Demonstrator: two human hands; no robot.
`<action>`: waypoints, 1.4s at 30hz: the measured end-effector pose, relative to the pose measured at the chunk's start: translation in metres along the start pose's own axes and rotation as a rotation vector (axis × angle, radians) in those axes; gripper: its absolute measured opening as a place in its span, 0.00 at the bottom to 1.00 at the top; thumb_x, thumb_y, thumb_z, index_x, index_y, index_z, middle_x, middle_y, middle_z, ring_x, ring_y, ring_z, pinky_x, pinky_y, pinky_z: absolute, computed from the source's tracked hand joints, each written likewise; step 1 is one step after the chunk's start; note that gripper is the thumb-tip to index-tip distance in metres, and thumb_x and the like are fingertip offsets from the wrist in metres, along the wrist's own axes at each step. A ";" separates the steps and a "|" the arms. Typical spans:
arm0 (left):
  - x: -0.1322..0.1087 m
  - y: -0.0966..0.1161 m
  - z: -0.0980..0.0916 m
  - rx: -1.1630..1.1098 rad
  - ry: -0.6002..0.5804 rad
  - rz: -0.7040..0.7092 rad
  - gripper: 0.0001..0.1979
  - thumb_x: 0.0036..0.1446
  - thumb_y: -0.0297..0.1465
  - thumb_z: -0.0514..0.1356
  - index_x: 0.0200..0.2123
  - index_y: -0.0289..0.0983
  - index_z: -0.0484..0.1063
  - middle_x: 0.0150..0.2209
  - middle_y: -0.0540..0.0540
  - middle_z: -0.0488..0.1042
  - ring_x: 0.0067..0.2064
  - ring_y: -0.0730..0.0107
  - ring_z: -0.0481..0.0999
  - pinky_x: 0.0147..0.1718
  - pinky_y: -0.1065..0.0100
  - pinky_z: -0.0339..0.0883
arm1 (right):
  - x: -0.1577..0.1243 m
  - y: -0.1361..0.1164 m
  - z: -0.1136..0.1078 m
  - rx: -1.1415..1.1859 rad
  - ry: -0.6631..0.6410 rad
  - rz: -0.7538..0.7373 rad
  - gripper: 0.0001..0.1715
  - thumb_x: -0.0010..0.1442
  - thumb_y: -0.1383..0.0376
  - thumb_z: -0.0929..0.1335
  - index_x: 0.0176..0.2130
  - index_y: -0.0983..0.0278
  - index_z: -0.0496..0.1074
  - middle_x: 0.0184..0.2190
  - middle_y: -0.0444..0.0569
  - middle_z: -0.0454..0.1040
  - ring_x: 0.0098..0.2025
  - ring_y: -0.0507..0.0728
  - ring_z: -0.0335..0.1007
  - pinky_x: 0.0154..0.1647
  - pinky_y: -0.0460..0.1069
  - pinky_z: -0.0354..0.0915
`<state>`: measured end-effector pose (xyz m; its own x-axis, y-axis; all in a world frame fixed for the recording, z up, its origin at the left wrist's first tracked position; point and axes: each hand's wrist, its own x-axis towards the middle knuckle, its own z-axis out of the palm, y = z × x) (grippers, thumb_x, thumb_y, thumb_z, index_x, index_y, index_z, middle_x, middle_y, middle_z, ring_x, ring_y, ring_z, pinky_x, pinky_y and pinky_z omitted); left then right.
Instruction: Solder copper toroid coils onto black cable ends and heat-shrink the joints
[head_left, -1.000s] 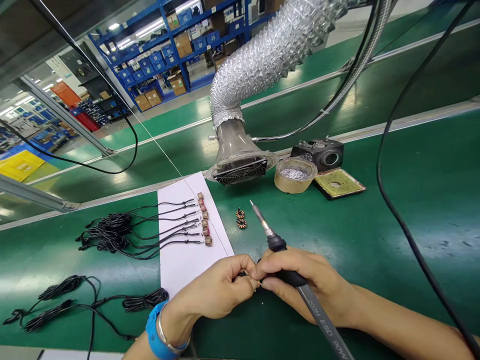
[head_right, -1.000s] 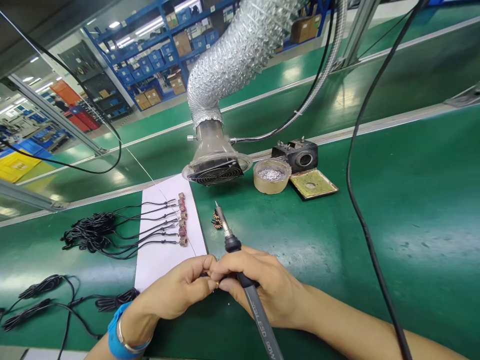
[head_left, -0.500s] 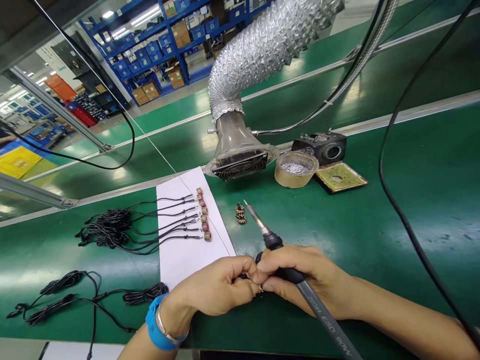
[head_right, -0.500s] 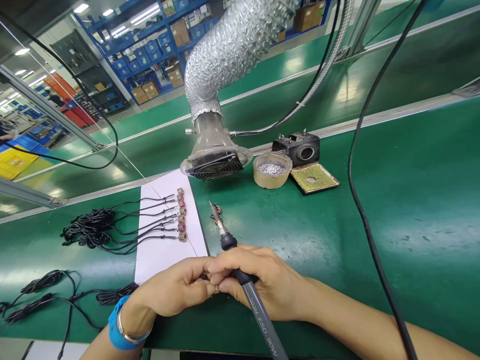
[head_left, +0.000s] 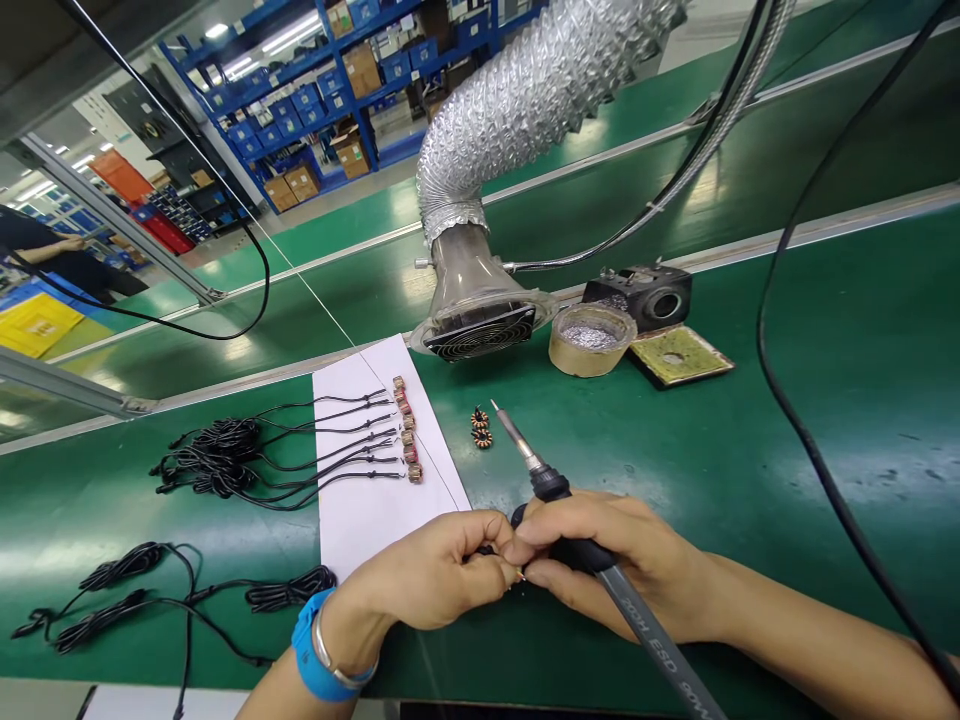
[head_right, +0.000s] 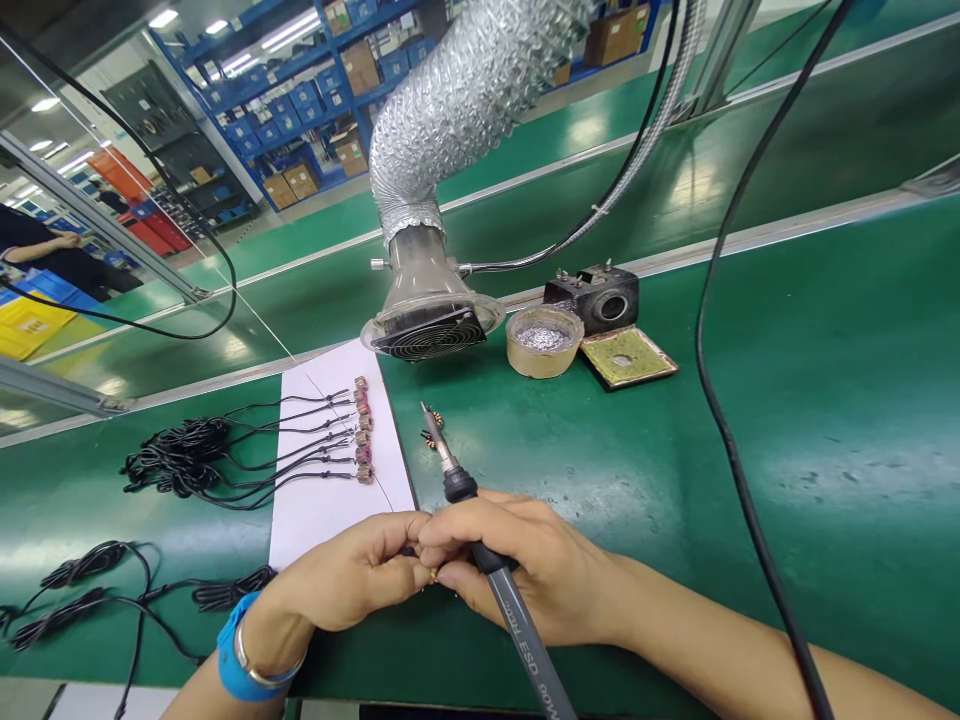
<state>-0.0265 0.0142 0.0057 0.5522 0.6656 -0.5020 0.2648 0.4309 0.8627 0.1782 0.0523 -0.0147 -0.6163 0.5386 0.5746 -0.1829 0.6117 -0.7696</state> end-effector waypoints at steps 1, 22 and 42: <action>0.000 0.000 0.000 -0.004 0.000 0.002 0.09 0.59 0.35 0.56 0.33 0.35 0.63 0.27 0.52 0.56 0.30 0.75 0.53 0.29 0.70 0.51 | 0.000 0.000 0.000 -0.003 0.002 -0.003 0.22 0.58 0.78 0.66 0.50 0.63 0.64 0.36 0.47 0.76 0.38 0.50 0.74 0.41 0.43 0.70; -0.001 0.005 0.002 0.055 0.006 -0.031 0.02 0.56 0.29 0.54 0.32 0.36 0.62 0.25 0.54 0.54 0.27 0.77 0.51 0.24 0.72 0.48 | -0.003 0.002 0.003 -0.029 0.019 -0.035 0.21 0.57 0.81 0.66 0.48 0.65 0.65 0.34 0.47 0.76 0.33 0.51 0.73 0.35 0.46 0.70; -0.006 0.014 0.013 0.483 0.156 0.032 0.05 0.55 0.25 0.50 0.34 0.38 0.63 0.26 0.54 0.62 0.27 0.76 0.58 0.26 0.73 0.53 | 0.001 0.002 0.004 -0.219 0.119 -0.082 0.20 0.58 0.77 0.66 0.50 0.65 0.63 0.39 0.51 0.74 0.39 0.53 0.70 0.41 0.49 0.68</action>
<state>-0.0154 0.0084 0.0219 0.4511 0.7727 -0.4466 0.6055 0.1026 0.7892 0.1745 0.0516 -0.0165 -0.5093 0.5388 0.6710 -0.0498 0.7600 -0.6480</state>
